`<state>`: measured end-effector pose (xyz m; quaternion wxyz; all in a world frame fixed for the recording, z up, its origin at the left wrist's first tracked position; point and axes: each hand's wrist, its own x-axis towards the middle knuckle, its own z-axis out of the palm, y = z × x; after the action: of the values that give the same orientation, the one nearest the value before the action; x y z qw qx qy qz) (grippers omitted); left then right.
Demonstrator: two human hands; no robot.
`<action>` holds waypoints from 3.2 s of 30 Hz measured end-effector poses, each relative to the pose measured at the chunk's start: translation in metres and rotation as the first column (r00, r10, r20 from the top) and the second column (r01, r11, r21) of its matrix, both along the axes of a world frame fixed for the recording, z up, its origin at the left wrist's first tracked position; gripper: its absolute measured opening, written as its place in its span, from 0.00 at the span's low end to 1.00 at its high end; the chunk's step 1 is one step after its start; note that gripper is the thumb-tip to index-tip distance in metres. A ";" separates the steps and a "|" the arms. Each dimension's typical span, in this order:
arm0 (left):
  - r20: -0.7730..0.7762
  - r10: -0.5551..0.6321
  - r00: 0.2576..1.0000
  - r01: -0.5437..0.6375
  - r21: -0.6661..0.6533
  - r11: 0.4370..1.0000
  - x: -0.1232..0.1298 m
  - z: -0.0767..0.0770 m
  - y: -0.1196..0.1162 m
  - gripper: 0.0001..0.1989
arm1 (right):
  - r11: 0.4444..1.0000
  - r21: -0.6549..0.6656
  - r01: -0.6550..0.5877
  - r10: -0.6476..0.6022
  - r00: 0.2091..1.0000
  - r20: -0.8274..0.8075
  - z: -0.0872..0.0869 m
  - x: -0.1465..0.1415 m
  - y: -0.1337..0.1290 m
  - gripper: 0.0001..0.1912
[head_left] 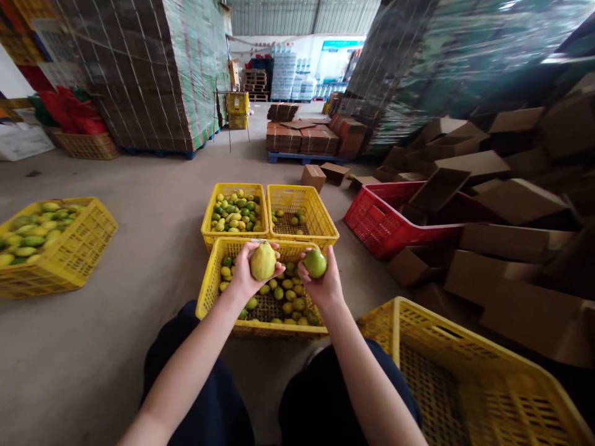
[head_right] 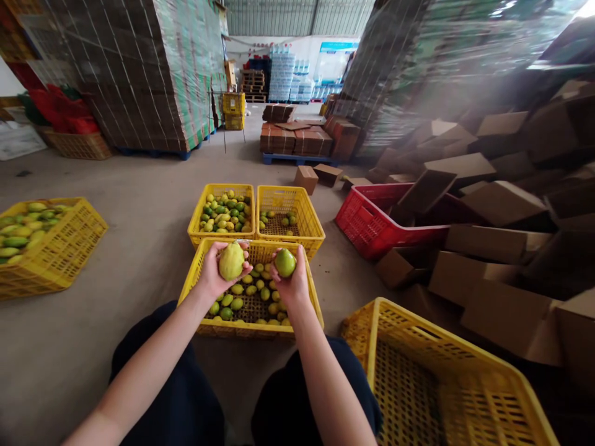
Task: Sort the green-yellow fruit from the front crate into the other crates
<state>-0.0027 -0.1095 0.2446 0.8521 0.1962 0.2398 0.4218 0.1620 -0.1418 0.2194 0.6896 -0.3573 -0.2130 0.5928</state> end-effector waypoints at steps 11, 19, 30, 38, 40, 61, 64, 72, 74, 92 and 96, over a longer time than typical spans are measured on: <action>0.017 0.148 0.989 -0.143 -0.180 0.973 0.023 -0.007 -0.009 0.05 | 0.912 0.411 -0.020 -0.334 0.545 0.769 -0.006 -0.052 -0.001 0.25; 0.062 0.224 0.973 -0.222 -0.026 0.975 0.011 -0.006 -0.005 0.10 | 0.830 0.478 -0.287 -0.361 0.378 0.853 -0.003 -0.060 -0.001 0.43; -0.189 0.175 0.966 -0.124 0.253 0.959 0.008 -0.023 0.003 0.10 | 0.884 0.454 -0.108 -0.261 0.693 0.672 -0.004 -0.060 -0.007 0.20; -0.409 0.204 0.890 -0.007 0.434 0.901 -0.008 -0.017 -0.001 0.14 | 0.983 0.181 0.019 -0.071 0.956 0.283 0.001 -0.046 -0.003 0.17; -0.421 0.255 0.870 -0.046 0.447 0.893 -0.010 -0.016 -0.002 0.14 | 0.976 0.207 0.068 -0.141 0.921 0.363 0.004 -0.039 -0.002 0.15; -0.431 0.578 0.693 0.095 0.849 0.520 -0.018 -0.019 0.001 0.22 | 0.906 0.418 0.063 -0.411 0.366 0.835 -0.008 -0.025 0.002 0.23; -0.423 0.624 0.657 0.154 0.885 0.439 -0.018 -0.021 0.004 0.21 | 0.889 0.455 0.051 -0.438 0.383 0.813 -0.011 -0.026 0.003 0.25; -0.443 0.626 0.642 0.146 0.872 0.467 -0.019 -0.018 0.004 0.22 | 0.899 0.434 0.051 -0.404 0.475 0.782 -0.010 -0.027 0.001 0.26; -0.481 0.541 0.690 0.084 0.795 0.600 -0.018 -0.017 0.004 0.23 | 0.924 0.377 0.069 -0.353 0.538 0.765 -0.007 -0.028 0.000 0.27; -0.273 -0.070 0.959 0.014 -0.202 0.979 -0.016 -0.004 0.007 0.18 | 0.885 -0.362 -0.293 0.315 0.949 0.001 -0.003 -0.025 0.012 0.25; -0.269 -0.052 0.962 -0.004 -0.203 0.979 -0.015 -0.006 0.007 0.16 | 0.898 -0.350 -0.267 0.285 0.959 -0.001 -0.005 -0.025 0.014 0.23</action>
<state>-0.0181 -0.1025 0.2383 0.8316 0.1682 0.3939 0.3537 0.1365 -0.1275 0.2147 0.5192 -0.4542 -0.1707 0.7035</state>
